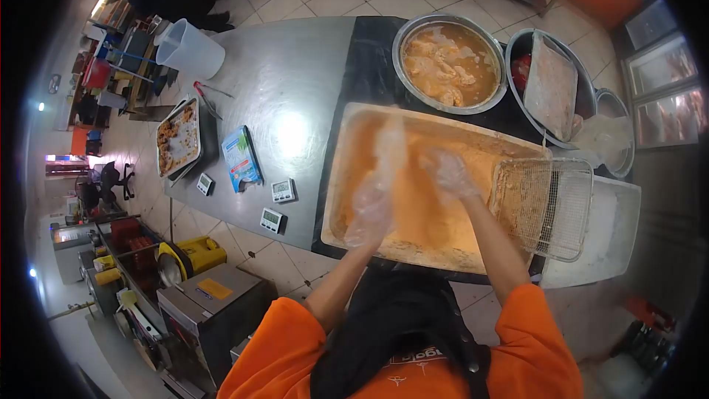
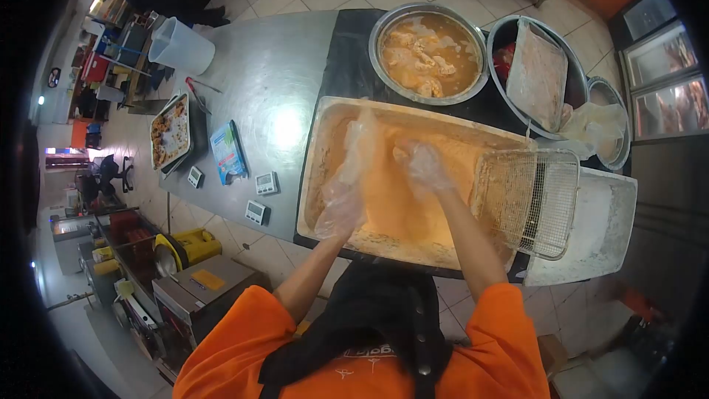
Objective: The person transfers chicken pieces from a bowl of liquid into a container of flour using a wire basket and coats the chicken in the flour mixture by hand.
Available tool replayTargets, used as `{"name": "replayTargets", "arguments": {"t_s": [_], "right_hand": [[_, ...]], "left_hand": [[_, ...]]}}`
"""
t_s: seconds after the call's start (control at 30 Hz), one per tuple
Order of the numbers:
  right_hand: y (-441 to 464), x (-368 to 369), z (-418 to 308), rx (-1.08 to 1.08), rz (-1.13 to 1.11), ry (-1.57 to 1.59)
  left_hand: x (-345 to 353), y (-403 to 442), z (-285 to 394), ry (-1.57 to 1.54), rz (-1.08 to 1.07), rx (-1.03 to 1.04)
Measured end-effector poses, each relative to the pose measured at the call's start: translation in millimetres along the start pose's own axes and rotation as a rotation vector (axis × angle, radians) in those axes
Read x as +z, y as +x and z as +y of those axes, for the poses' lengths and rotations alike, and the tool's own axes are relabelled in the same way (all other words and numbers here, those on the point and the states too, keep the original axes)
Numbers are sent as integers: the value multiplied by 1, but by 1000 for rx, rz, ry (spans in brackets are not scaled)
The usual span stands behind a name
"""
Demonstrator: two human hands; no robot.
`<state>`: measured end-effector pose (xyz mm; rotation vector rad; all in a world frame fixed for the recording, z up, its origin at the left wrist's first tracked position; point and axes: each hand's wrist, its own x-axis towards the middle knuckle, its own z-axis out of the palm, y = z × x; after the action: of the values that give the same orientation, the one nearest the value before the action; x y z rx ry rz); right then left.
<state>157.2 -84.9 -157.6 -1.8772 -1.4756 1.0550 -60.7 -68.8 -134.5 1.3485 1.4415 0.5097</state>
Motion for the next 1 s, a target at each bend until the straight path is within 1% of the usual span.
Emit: {"name": "replayTargets", "arguments": {"t_s": [0.03,0.07,0.1,0.13,0.17,0.2,0.23,0.27,0.33,0.37,0.43,0.47,0.53,0.57,0.63,0.67,0.73,0.77,0.8,0.83,0.87,0.9,0.93,0.97,1.0], "right_hand": [[3,0,4,-139,212,310],[7,-2,10,-140,214,310],[7,-16,-9,-214,207,308],[8,-24,-21,-292,200,306],[13,-15,-15,-299,204,308],[22,-1,-3,-270,153,383],[27,1,-4,-258,129,419],[33,3,-3,-246,105,455],[37,1,-22,27,-46,469],[41,-1,-33,27,-47,468],[48,-4,-45,-90,45,300],[48,-4,-45,-89,40,297],[51,2,-42,-144,199,157],[52,10,-37,-146,194,157],[53,42,-1,24,150,-332],[52,83,50,-194,228,-406],[19,112,67,-420,190,-549],[-5,100,40,-424,74,-617],[-20,93,31,-424,75,-619],[-32,84,26,-429,-41,-486],[-40,74,20,-428,-152,-353],[-48,53,-2,-424,-143,-360],[-57,28,-30,-371,-131,-342],[-61,12,-43,-319,-122,-327],[-64,13,-23,-320,-119,-344]], "left_hand": [[4,0,-4,-1,1,1],[7,0,-8,55,35,296],[8,-2,-5,111,69,593],[9,-1,-15,113,71,598],[10,3,-34,492,195,588],[7,10,-32,680,262,585],[3,16,-27,867,332,576],[-1,17,-24,880,317,539],[-5,17,-9,771,258,437],[-6,16,-1,688,227,362],[-9,10,14,531,191,190],[-11,5,19,470,187,105],[-18,-8,24,364,199,-42],[-24,-15,27,351,204,-97],[-30,-23,28,373,193,-165],[-32,-25,26,401,183,-174],[-33,-22,1,440,164,-148],[-33,-21,-14,249,152,-150],[-37,-29,-12,153,143,-149],[-43,-38,1,57,136,-148],[-50,-54,16,361,-17,-27],[-52,-56,23,512,-99,37],[-54,-58,30,656,-173,113],[-52,-53,29,649,-207,-69],[-49,-50,30,636,-240,-250]]}}
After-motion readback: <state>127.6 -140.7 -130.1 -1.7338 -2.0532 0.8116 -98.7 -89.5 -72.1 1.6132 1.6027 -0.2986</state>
